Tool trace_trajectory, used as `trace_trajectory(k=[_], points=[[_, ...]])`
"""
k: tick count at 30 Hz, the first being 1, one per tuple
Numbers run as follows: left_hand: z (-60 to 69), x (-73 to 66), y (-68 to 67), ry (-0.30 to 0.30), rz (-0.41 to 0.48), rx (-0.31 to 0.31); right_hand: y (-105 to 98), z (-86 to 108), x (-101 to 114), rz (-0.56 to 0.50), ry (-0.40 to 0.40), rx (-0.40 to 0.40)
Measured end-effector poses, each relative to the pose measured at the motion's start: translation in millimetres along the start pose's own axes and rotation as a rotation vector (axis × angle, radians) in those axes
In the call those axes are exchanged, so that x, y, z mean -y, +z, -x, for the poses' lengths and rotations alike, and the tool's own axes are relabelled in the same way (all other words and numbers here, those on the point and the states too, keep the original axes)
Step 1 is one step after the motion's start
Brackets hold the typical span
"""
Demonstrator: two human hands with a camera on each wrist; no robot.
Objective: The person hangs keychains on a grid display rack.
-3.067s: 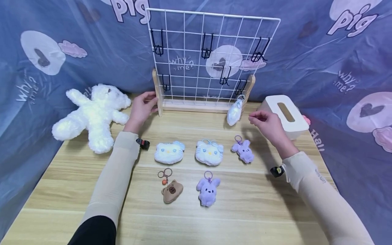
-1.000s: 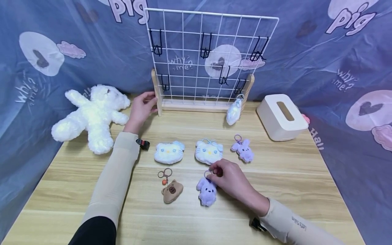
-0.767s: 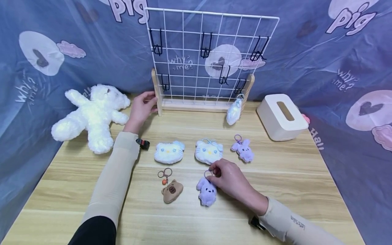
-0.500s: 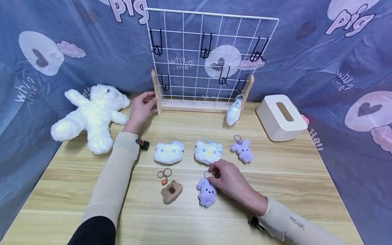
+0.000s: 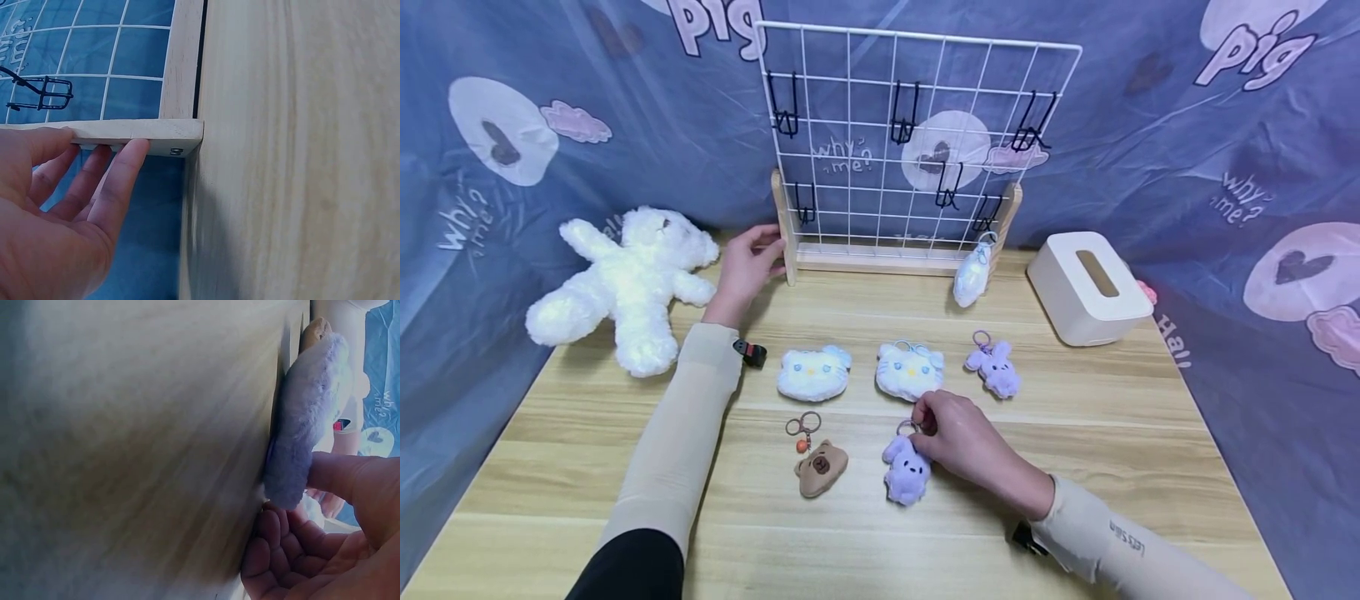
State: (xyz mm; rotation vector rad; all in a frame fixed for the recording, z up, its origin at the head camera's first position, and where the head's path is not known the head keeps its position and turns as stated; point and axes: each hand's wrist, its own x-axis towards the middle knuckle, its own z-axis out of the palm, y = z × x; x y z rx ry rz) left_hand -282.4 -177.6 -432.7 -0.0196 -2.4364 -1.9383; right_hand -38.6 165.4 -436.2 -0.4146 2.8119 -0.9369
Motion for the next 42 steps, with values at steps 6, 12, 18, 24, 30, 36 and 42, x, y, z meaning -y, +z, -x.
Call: trace_trajectory(k=[6, 12, 18, 24, 30, 36, 42], points=[[0.3, -0.4, -0.1, 0.003, -0.009, 0.002, -6.0, 0.5, 6.1, -0.013, 0.046, 0.055], [1.3, -1.2, -0.2, -0.006, 0.002, -0.001, -8.0, 0.1, 4.6, -0.014, 0.02, 0.056], [0.4, -1.5, 0.0, 0.001, 0.014, 0.004, -9.2, 1.4, 2.8, -0.047, 0.022, 0.069], [-0.7, -0.5, -0.3, 0.007, 0.006, 0.003, -15.4, 3.4, 4.2, -0.099, 0.049, 0.072], [0.3, 1.0, -1.1, -0.005, -0.004, 0.005, -21.9, 4.2, 6.7, -0.113, 0.024, 0.062], [2.2, 0.8, -0.3, -0.01, 0.0, 0.002, -30.3, 5.9, 11.0, -0.122, 0.016, 0.034], [1.6, -1.1, -0.2, -0.018, 0.01, 0.002, -40.1, 7.3, 13.2, -0.141, -0.033, -0.008]])
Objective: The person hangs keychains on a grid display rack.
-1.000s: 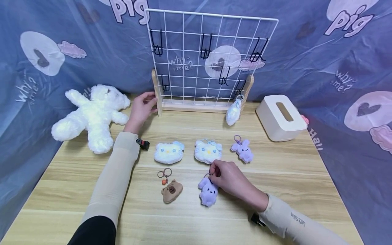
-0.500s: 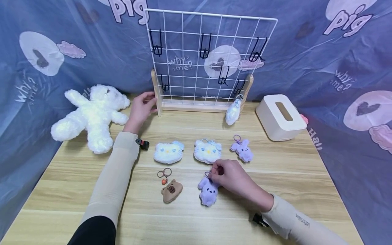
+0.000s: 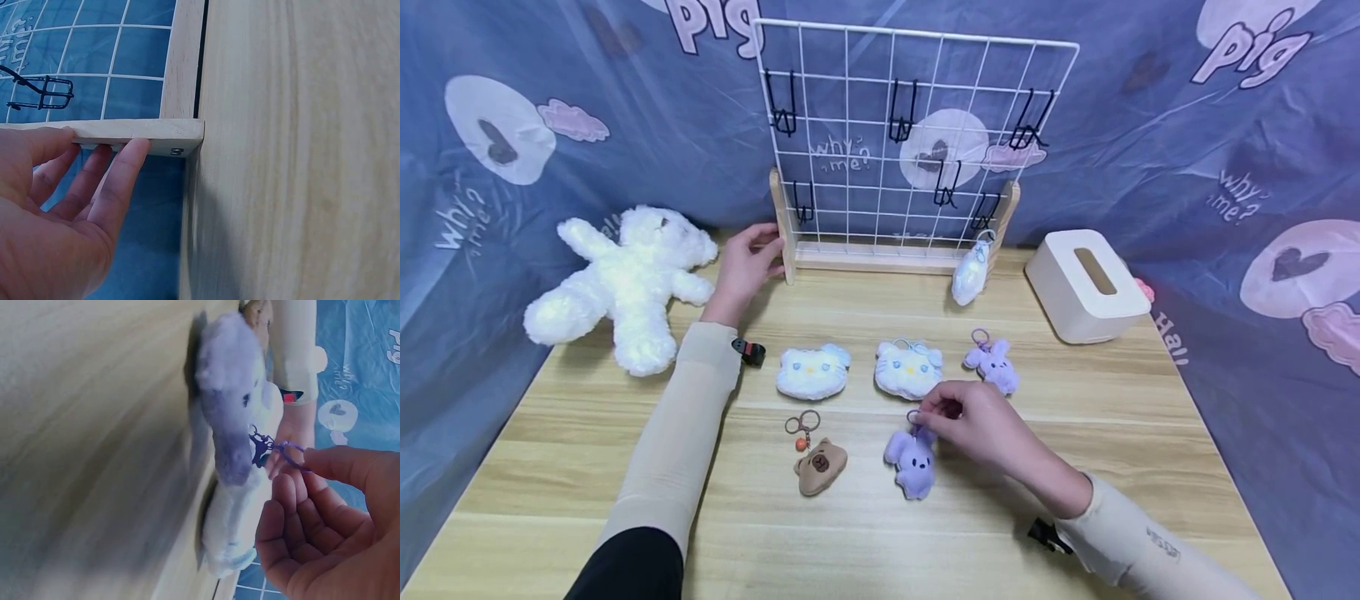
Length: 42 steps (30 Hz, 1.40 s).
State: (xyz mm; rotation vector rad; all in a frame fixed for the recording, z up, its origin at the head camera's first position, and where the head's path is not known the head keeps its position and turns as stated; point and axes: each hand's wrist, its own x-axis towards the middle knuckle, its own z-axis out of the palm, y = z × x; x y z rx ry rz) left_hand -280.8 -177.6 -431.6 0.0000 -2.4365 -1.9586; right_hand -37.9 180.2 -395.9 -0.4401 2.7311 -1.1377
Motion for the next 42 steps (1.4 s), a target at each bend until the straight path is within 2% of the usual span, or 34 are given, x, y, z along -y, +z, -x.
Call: trace_trajectory(k=[10, 17, 27, 32, 42], points=[[0.4, -1.8, 0.6, 0.002, 0.016, -0.002, -14.5, -1.6, 6.6, -0.007, -0.049, -0.065], [4.7, -0.6, -2.2, -0.013, 0.002, -0.004, -27.4, -7.0, 10.3, 0.003, -0.021, -0.114], [-0.1, 0.4, -0.9, 0.014, 0.012, 0.006, -48.7, -19.7, 14.1, -0.009, 0.016, -0.206], [0.4, -0.2, -0.5, -0.005, -0.003, 0.007, -61.2, -30.7, 15.7, -0.07, 0.037, -0.22], [1.5, -2.8, -0.6, 0.004, 0.006, 0.011, -81.7, -58.7, 12.7, -0.176, 0.002, -0.262]])
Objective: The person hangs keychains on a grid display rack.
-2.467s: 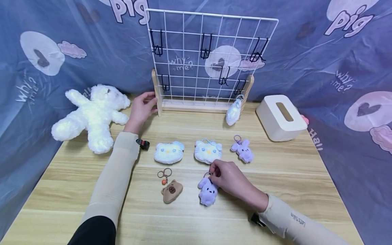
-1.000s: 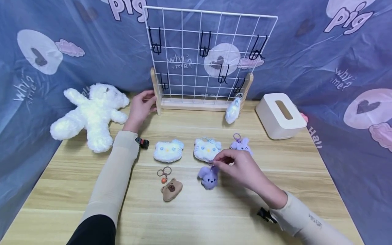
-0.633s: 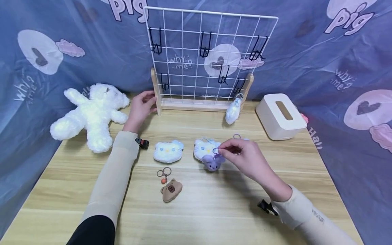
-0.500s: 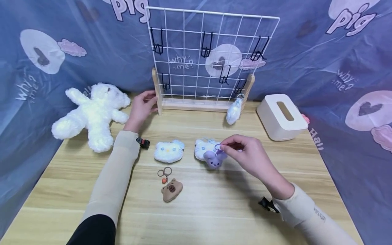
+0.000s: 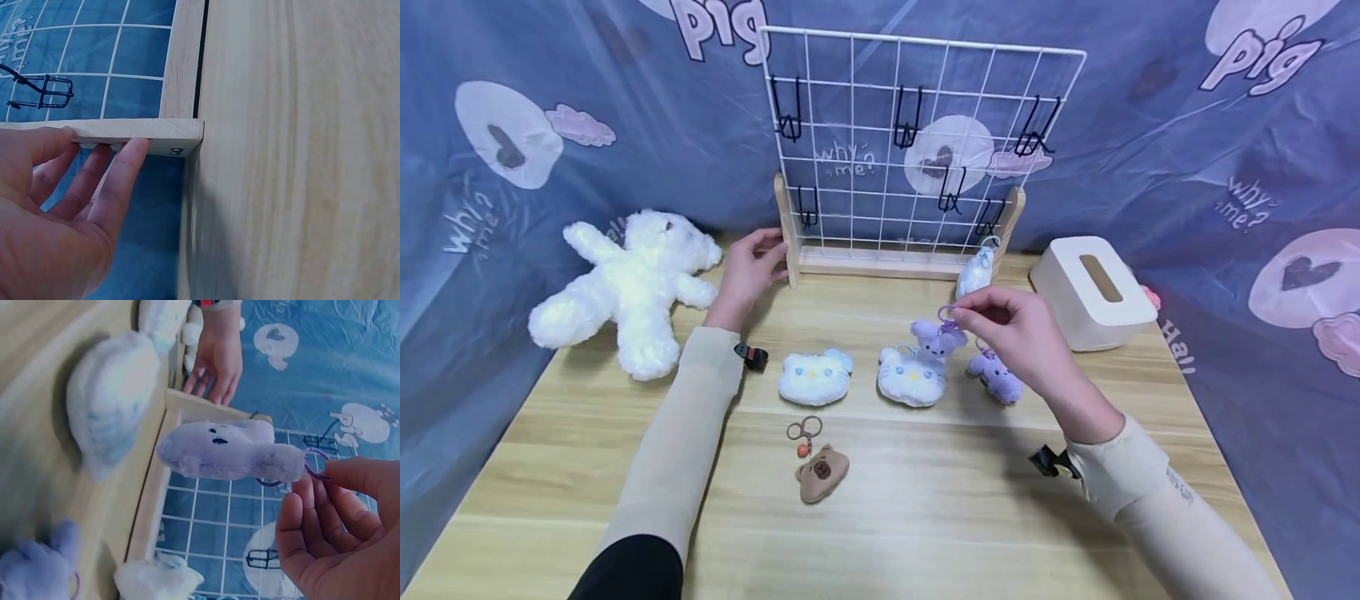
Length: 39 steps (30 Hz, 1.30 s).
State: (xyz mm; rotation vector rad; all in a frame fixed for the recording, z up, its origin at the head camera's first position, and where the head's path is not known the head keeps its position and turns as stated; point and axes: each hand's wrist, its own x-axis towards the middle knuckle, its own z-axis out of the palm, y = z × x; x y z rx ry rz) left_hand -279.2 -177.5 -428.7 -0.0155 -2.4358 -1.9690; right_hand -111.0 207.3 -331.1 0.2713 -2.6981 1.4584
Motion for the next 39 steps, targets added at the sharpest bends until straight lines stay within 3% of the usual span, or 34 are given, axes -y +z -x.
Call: trace_trajectory(k=[6, 9, 18, 39], points=[[2.8, 1.3, 0.5, -0.01, 0.011, 0.01, -8.8, -13.9, 1.1, -0.036, -0.007, -0.038], [0.4, 0.7, -0.2, 0.006, 0.019, 0.008, -13.8, -24.3, 2.5, 0.001, -0.022, -0.081], [-3.4, 0.7, -1.5, 0.003, 0.023, 0.001, -24.4, -45.3, 8.0, 0.071, 0.036, -0.119], [-1.6, 2.4, -0.7, 0.007, 0.02, -0.006, -28.4, -105.2, -10.5, -0.078, -0.015, -0.153]])
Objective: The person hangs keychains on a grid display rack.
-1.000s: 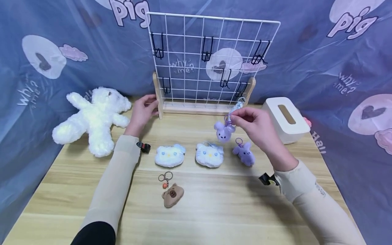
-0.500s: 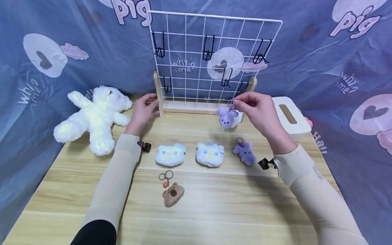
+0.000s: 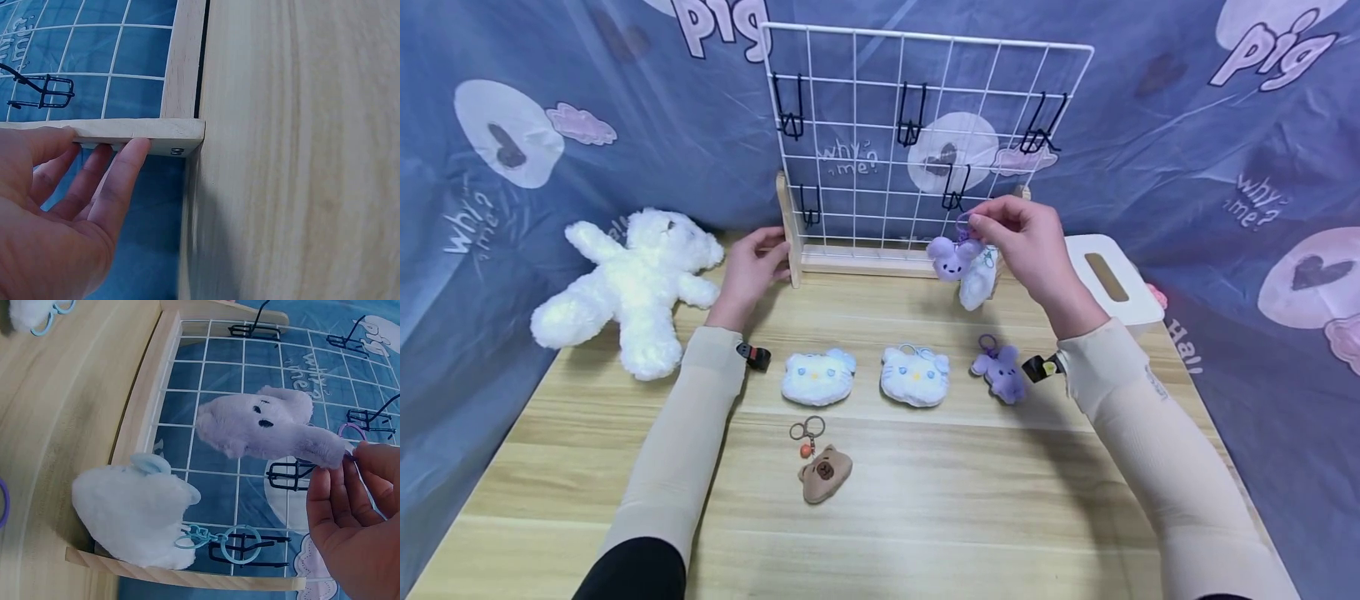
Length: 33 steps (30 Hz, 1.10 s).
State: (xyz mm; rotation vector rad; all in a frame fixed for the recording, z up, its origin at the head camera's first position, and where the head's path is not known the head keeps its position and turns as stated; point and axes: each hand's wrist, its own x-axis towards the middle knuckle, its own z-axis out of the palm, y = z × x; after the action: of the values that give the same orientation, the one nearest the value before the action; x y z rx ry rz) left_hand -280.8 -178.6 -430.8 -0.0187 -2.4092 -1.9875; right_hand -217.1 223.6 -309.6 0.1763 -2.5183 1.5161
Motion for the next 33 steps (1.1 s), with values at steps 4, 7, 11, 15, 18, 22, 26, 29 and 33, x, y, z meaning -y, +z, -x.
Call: trace_trajectory(k=[4, 7, 11, 15, 18, 22, 26, 29, 33], points=[[0.7, -0.3, 0.1, 0.001, -0.006, 0.001, 0.8, -8.4, -0.9, -0.018, 0.015, 0.005], [0.6, -0.7, 0.1, -0.002, -0.011, 0.001, 1.4, -13.2, -2.9, -0.035, 0.037, 0.017], [0.6, -0.4, 0.6, -0.006, -0.009, 0.001, 3.0, -18.7, -6.8, -0.05, 0.076, 0.04], [0.9, -0.5, 0.8, -0.005, -0.013, 0.0, 4.0, -24.3, -8.3, -0.014, 0.123, 0.049], [0.7, -1.1, 0.9, -0.005, -0.017, -0.006, 4.3, -28.7, -6.6, 0.046, 0.153, 0.053], [-0.3, -2.3, 1.7, -0.006, -0.012, -0.01, 4.7, -33.0, -2.7, 0.144, 0.17, 0.05], [-0.8, -1.9, 2.1, -0.006, -0.018, -0.005, 7.1, -36.9, -0.8, 0.266, 0.15, 0.024], [-0.1, -1.3, 1.8, -0.009, -0.024, -0.002, 9.9, -39.7, -0.1, 0.323, 0.16, 0.011], [0.6, -1.9, 0.9, -0.002, -0.025, 0.0, 11.7, -43.2, 0.2, 0.328, 0.185, 0.0]])
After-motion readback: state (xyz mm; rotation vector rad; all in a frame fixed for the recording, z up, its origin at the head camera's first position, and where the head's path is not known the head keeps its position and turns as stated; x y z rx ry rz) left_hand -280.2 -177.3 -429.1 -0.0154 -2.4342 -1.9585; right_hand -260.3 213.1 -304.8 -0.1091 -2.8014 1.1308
